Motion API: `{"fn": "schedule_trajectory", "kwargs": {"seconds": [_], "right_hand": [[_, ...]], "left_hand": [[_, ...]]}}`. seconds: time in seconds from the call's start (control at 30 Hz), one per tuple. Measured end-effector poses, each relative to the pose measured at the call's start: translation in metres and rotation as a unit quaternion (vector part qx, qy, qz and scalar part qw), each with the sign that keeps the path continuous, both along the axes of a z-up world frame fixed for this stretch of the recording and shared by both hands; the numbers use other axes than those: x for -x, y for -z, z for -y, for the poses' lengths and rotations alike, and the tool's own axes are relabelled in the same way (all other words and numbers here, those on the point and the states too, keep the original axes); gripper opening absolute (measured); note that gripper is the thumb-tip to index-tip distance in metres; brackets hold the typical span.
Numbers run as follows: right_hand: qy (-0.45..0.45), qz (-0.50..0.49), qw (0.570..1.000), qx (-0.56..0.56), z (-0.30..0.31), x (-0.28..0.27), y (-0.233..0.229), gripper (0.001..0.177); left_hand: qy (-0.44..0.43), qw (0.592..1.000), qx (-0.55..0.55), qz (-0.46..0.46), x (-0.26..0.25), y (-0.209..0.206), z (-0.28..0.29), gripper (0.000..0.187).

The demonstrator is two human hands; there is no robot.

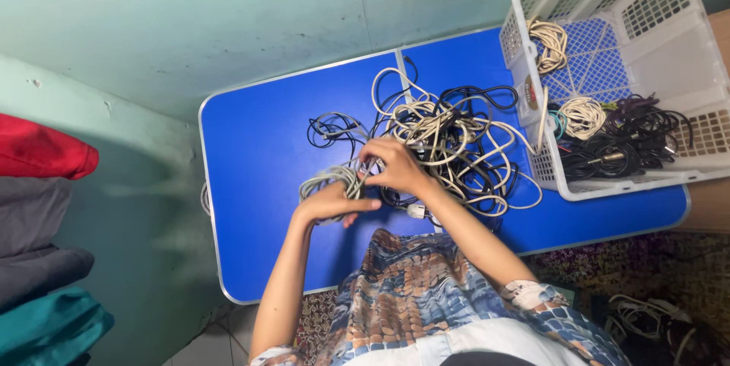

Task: The person untangles a pile of black and white cables on a blue table, coils them by hand, and places the organized bundles into a white plastic basket. The person repeatedly picks up tangled sections, separates them, and coils them before moving them to the basket.

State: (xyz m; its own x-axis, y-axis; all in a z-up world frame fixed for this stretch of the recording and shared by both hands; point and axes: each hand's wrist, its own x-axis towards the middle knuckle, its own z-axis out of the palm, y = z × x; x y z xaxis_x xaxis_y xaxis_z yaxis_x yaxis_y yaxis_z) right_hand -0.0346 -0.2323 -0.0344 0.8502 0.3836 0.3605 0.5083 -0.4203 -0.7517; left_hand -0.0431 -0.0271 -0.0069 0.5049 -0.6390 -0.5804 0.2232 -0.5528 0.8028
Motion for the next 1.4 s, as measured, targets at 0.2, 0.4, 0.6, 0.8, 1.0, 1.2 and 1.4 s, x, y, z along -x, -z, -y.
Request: {"fn": "schedule_trajectory", "kwargs": {"seconds": [0.2, 0.4, 0.6, 0.8, 1.0, 1.2, 1.4], "right_hand": [[-0.118, -0.122, 0.970, 0.175, 0.024, -0.018, -0.024, 0.037], [-0.203, -0.162, 0.931, 0.258, 0.069, -0.029, -0.016, 0.081], [-0.035, 0.051, 0.946, 0.319, 0.056, -0.008, 0.031, 0.055], [0.242, -0.025, 0.942, 0.232, 0.132, -0.028, 0.060, 0.017], [0.286, -0.041, 0.946, 0.150, 0.213, -0.037, -0.008, 0.043], [0.274, -0.141, 0.947, 0.091, 0.238, -0.037, -0.021, 0.056], [0.288, -0.145, 0.947, -0.013, 0.220, -0.029, 0.042, 0.028]], "left_hand": [[-0.097, 0.973, 0.140, -0.157, 0.023, 0.018, 0.009, 0.042], [-0.052, 0.993, -0.021, -0.108, 0.020, 0.015, -0.009, 0.042], [-0.115, 0.906, 0.318, -0.254, 0.032, 0.016, 0.003, 0.015], [-0.146, 0.803, 0.538, -0.211, 0.037, -0.008, -0.001, 0.022], [-0.215, 0.796, 0.529, -0.201, 0.047, -0.009, -0.006, 0.022], [-0.299, 0.744, 0.572, -0.171, 0.055, 0.011, -0.013, 0.023], [-0.355, 0.783, 0.499, -0.111, 0.054, 0.010, -0.020, 0.030]]}}
